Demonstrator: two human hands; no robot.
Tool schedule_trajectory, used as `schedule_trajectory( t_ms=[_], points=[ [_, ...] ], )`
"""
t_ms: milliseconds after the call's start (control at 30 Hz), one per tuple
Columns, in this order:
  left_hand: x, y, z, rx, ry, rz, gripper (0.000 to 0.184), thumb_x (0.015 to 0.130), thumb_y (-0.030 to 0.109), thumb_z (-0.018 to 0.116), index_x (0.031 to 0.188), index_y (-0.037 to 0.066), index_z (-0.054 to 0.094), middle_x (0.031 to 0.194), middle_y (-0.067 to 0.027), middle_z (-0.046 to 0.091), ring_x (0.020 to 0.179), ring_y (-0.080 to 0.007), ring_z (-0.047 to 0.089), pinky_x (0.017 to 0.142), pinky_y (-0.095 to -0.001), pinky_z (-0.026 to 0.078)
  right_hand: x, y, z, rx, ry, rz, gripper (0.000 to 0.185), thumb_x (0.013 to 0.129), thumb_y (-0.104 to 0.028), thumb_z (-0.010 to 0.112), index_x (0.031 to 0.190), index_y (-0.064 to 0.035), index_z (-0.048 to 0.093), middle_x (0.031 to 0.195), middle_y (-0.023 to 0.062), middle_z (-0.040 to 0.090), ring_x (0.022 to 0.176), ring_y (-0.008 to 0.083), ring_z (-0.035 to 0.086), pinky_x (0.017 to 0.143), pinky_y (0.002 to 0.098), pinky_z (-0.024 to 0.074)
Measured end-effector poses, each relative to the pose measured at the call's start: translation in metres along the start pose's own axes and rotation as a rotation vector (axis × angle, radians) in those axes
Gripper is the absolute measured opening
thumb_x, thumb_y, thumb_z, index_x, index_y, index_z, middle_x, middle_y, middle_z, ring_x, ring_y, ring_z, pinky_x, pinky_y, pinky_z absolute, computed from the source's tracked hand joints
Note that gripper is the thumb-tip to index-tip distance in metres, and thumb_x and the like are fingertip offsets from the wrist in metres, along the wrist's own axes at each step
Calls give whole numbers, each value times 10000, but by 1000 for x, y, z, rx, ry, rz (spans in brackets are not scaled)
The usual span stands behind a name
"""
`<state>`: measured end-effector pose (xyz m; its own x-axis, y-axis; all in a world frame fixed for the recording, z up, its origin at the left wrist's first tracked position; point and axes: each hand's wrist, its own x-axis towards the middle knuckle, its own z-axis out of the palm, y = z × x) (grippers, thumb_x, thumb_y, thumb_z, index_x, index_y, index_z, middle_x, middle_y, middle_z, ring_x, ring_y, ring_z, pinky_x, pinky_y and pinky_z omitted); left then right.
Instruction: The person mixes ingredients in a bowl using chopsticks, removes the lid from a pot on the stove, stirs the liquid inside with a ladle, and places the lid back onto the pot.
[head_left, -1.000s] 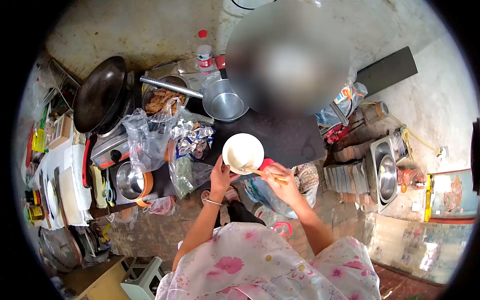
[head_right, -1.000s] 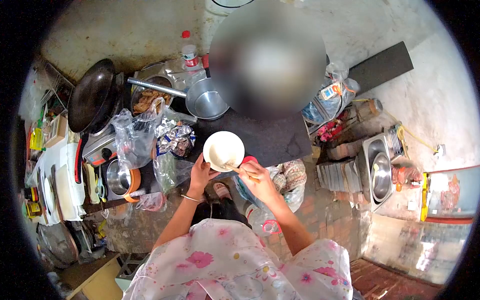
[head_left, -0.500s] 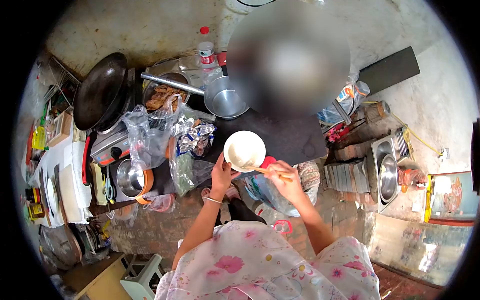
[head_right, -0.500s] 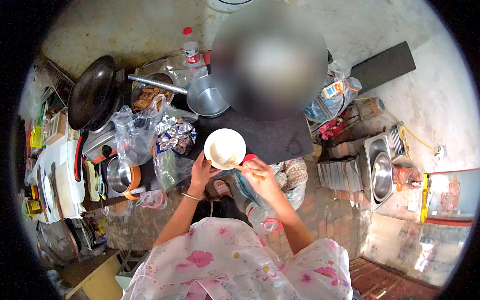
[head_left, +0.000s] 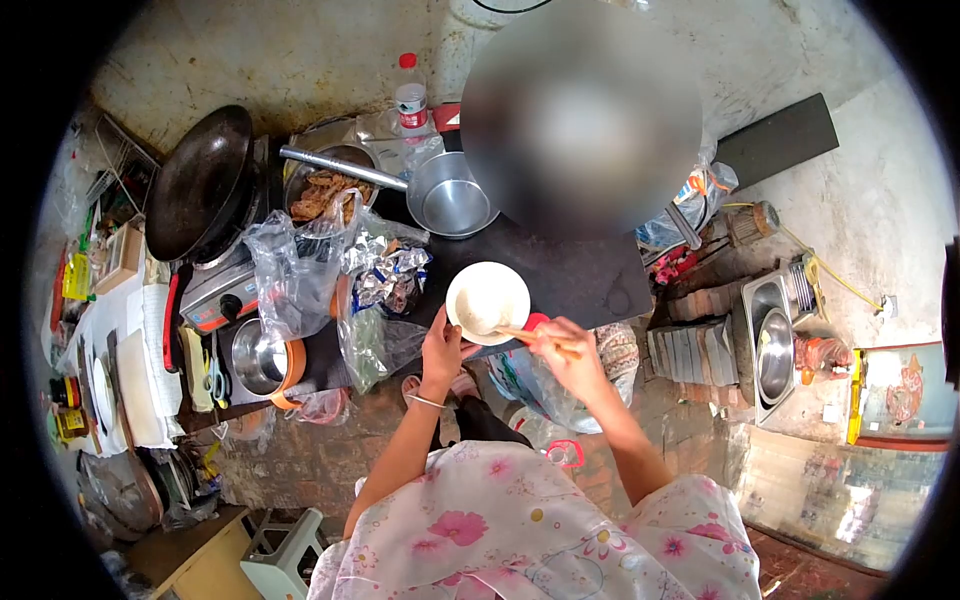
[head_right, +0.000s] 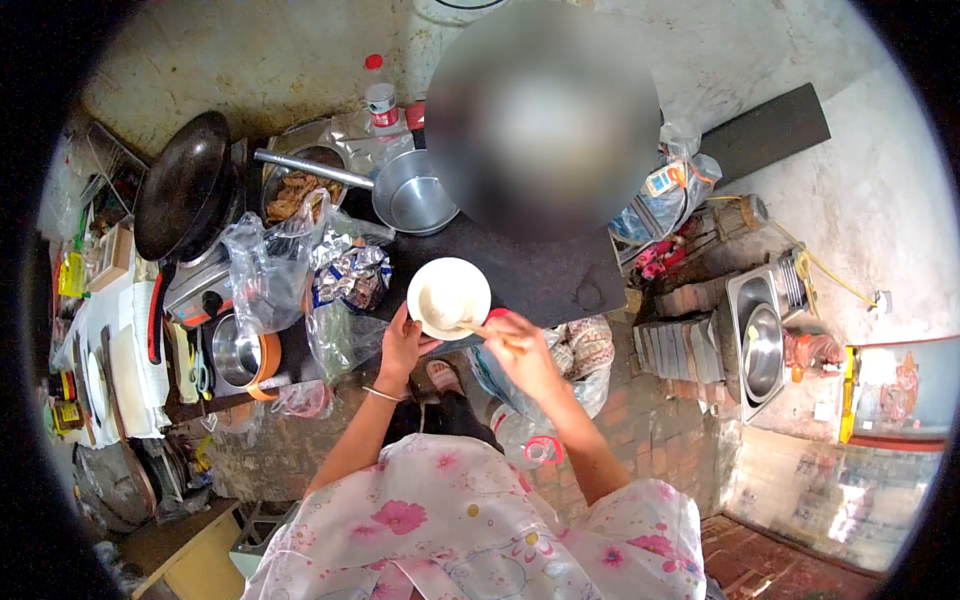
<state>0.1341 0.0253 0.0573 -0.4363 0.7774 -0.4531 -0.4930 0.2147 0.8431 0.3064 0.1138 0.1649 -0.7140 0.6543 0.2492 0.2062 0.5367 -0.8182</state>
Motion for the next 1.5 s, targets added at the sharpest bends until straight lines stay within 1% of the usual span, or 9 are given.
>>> schedule_trajectory(
  t_ms=[100,200,500,600,667,800,1000,1333,1500],
  points=[
    [2,-3,-1,1,6,7,437,889,-36,362,1311,69,321,941,-111,523,839,-247,618,712,-366,566,7,-8,-3,193,62,366,127,822,-80,560,851,37,600,725,129,568,671,242,575,582,322,459],
    [1,-2,0,-30,-1,2,439,887,-39,363,1311,72,324,930,-107,515,838,-241,617,712,-366,567,1,-10,4,54,-7,110,136,824,-85,557,862,37,602,719,132,567,666,237,577,579,322,459],
    [0,2,3,-7,42,-37,448,881,-48,373,1309,74,326,923,-104,509,829,-258,617,706,-379,568,19,-11,-3,-102,84,34,166,846,-98,542,832,54,607,714,147,591,592,213,616,495,283,483],
    [0,1,2,-9,27,-23,447,881,-46,376,1309,72,326,908,-100,507,822,-258,617,708,-378,567,14,1,4,-94,159,125,137,831,-85,560,837,44,605,735,122,604,617,200,578,565,295,466],
    [1,-1,2,-19,35,-18,450,881,-47,376,1311,72,324,903,-98,507,819,-256,617,707,-379,567,4,8,14,298,244,471,164,846,-96,554,829,60,600,758,109,624,612,148,598,583,262,491],
    [2,-6,-1,-3,32,5,460,879,-47,382,1317,77,318,887,-95,506,808,-250,616,702,-386,568,1,41,25,306,287,282,182,867,-91,534,898,83,580,764,122,633,637,138,627,591,226,516],
    [4,-9,0,-39,42,4,453,878,-40,387,1315,62,321,866,-87,492,795,-243,616,685,-379,573,-7,38,24,510,313,545,173,855,-53,544,942,94,570,820,128,621,694,182,640,622,257,542],
    [5,-8,-2,-45,21,-6,455,881,-43,396,1313,84,330,871,-90,505,800,-235,616,681,-373,573,14,12,18,299,253,369,126,835,-65,568,816,56,598,733,95,632,622,121,622,540,227,491],
    [4,-8,0,2,33,18,453,879,-43,398,1310,83,335,886,-95,521,802,-237,616,680,-371,574,11,-5,-1,-33,198,318,156,835,-107,537,817,30,608,719,131,611,643,215,624,563,289,482]
  ],
)
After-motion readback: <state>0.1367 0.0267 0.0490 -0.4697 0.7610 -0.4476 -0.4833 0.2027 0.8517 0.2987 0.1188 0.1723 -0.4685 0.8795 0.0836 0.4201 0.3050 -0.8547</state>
